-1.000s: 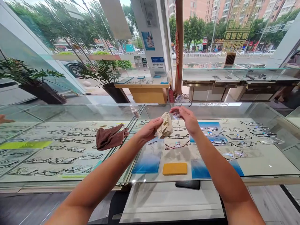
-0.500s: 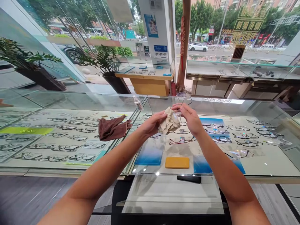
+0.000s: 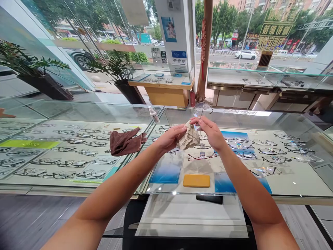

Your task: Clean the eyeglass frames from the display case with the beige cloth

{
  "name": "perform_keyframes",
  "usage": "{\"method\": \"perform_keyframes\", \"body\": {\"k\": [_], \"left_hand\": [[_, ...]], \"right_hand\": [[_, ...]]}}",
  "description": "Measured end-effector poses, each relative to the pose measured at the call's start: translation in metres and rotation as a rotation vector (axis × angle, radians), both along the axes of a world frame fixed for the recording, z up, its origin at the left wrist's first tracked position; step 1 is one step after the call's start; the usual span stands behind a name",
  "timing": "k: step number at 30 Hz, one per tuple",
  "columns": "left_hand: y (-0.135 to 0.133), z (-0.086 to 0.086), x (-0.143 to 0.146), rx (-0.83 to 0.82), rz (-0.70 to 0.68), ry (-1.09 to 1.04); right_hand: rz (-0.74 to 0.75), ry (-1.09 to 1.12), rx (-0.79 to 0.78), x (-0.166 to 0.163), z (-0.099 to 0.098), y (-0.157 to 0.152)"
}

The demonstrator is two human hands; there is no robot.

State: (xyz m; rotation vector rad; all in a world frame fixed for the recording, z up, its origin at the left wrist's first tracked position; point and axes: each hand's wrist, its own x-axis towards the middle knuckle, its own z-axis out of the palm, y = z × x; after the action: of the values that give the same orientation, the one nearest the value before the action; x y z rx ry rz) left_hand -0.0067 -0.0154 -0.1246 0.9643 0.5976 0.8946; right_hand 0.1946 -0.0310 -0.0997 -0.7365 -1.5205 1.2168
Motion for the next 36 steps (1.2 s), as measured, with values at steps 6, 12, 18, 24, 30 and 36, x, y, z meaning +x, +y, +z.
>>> {"method": "perform_keyframes", "body": {"k": [6,12,18,24,30,36], "left_hand": [[-0.007,0.000,0.005,-0.004,-0.036,-0.024],[-0.011,0.004,0.007,0.011,-0.025,0.033],[-0.020,0.011,0.005,0.069,-0.004,0.133],[-0.031,0.016,0.011,0.109,0.039,0.177],[-0.037,0.018,0.017,0.089,0.068,0.104],[-0.038,0.016,0.017,0.124,0.107,0.129]], "right_hand": [[0.014,-0.010,0.028,-0.007,-0.005,-0.001],[0.015,0.041,-0.039,-0.017,-0.005,-0.008],[0.006,0.115,-0.057,-0.024,-0.006,-0.012],[0.045,0.140,-0.087,-0.029,-0.010,-0.015],[0.013,0.156,-0.156,-0.030,-0.008,-0.017],[0.019,0.115,-0.107,-0.030,-0.007,-0.017]]}}
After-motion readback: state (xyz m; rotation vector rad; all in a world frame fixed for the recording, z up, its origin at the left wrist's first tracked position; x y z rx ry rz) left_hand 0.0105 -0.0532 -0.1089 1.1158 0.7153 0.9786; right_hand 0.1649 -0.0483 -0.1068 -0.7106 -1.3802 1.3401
